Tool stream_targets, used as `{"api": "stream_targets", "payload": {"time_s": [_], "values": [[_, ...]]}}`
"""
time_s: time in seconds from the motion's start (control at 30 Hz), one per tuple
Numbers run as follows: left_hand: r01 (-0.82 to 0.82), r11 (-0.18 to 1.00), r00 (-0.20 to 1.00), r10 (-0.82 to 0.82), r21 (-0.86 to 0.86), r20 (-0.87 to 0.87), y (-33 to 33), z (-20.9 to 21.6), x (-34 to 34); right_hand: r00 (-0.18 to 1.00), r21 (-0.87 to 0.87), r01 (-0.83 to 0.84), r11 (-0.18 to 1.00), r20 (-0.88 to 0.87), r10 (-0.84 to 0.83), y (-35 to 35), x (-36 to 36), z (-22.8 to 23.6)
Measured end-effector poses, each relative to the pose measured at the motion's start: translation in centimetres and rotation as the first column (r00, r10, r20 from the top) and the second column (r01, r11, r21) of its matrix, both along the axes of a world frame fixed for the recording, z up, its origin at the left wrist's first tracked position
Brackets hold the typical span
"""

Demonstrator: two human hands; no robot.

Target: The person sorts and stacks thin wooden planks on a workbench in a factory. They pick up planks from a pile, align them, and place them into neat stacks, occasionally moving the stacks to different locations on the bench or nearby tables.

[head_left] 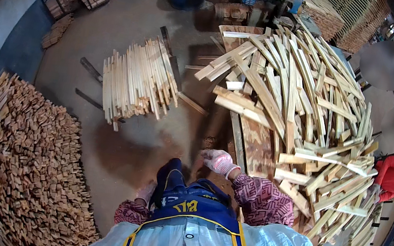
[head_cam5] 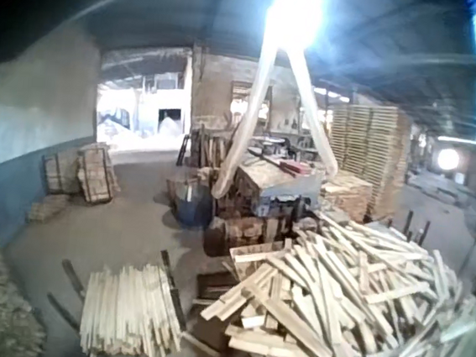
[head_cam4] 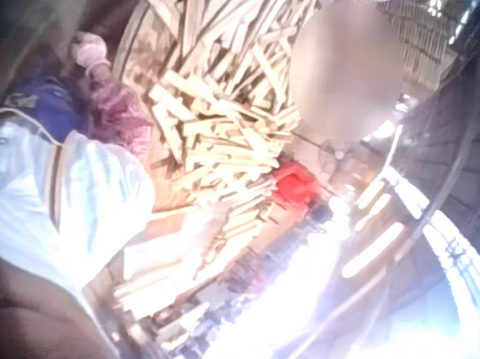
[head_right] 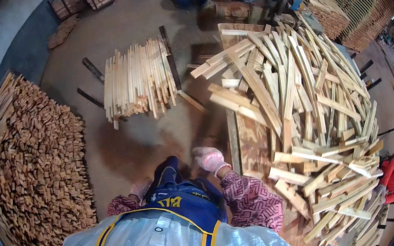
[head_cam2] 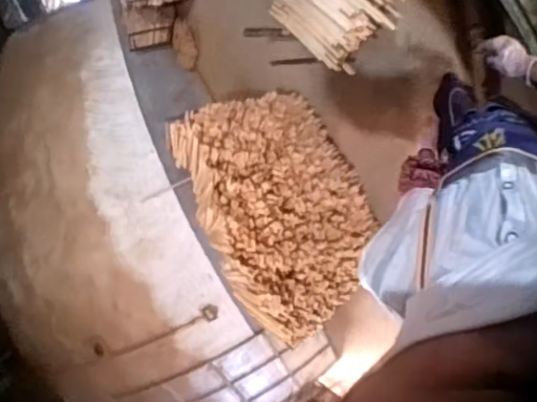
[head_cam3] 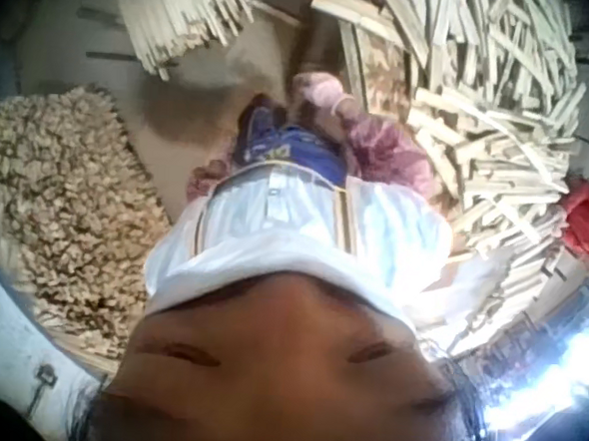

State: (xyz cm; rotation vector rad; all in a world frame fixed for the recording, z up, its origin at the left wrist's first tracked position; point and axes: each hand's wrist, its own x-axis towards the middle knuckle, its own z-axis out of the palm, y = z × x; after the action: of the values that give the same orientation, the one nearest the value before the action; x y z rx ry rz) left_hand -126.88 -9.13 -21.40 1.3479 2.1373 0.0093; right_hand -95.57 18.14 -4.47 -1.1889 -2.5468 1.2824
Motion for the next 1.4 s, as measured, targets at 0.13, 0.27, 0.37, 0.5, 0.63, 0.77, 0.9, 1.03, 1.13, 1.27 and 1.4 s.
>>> {"api": "stream_targets", "payload": {"time_s": [0.13, 0.27, 0.37, 0.5, 0.63, 0.77, 0.9, 1.03, 1.13, 1.27, 1.4], "values": [[-0.094, 0.994, 0.981, 0.103, -0.058, 0.166, 16.2, 5.0, 0.6, 0.989, -0.064, 0.130, 0.989, -0.065, -0.134, 7.3, -1.4, -1.8], [-0.135, 0.967, 0.891, 0.024, 0.214, 0.454, 31.7, 6.5, -0.9, 0.949, -0.098, 0.303, 0.948, -0.056, -0.309, 11.3, -2.1, -2.2], [-0.076, 0.965, 0.839, -0.073, 0.250, 0.539, 43.3, 7.7, -0.4, 0.768, -0.016, 0.639, 0.769, -0.042, -0.639, 13.2, -0.3, -4.6], [-0.027, 0.951, 0.633, -0.222, 0.307, 0.742, 54.6, 8.7, -1.9, 0.457, 0.120, 0.885, 0.451, -0.031, -0.889, 18.3, 2.0, -1.6], [0.010, 0.977, 0.536, -0.185, 0.213, 0.824, 62.1, 9.0, -3.3, 0.310, 0.504, 0.783, 0.365, 0.192, -0.931, 24.5, 2.9, 1.4], [0.059, 0.982, 0.494, -0.187, 0.182, 0.849, 64.2, 9.1, -2.5, 0.213, 0.705, 0.555, 0.441, 0.392, -0.895, 28.8, 5.8, -1.7], [0.084, 0.990, 0.490, -0.142, 0.115, 0.860, 61.8, 10.1, -2.7, 0.194, 0.548, 0.541, 0.637, 0.656, -0.729, 31.9, 7.2, 0.4], [-0.002, 0.998, 0.646, -0.048, 0.064, 0.762, 60.1, 9.1, -3.1, 0.459, 0.485, 0.682, 0.548, 0.299, -0.836, 33.2, 9.2, 2.9], [-0.066, 0.992, 0.629, -0.044, 0.110, 0.776, 60.7, 8.1, -2.7, 0.434, -0.125, 0.891, 0.435, -0.044, -0.900, 36.0, 8.9, 7.7], [-0.171, 0.973, 0.564, -0.033, 0.156, 0.825, 65.3, 6.3, 1.7, -0.058, -0.665, 0.699, 0.261, -0.417, -0.907, 38.1, 11.6, 7.6], [-0.180, 0.951, 0.645, -0.078, 0.250, 0.760, 70.6, 3.8, 4.9, -0.196, -0.732, 0.668, 0.131, -0.343, -0.919, 38.6, 15.4, 3.4]]}}
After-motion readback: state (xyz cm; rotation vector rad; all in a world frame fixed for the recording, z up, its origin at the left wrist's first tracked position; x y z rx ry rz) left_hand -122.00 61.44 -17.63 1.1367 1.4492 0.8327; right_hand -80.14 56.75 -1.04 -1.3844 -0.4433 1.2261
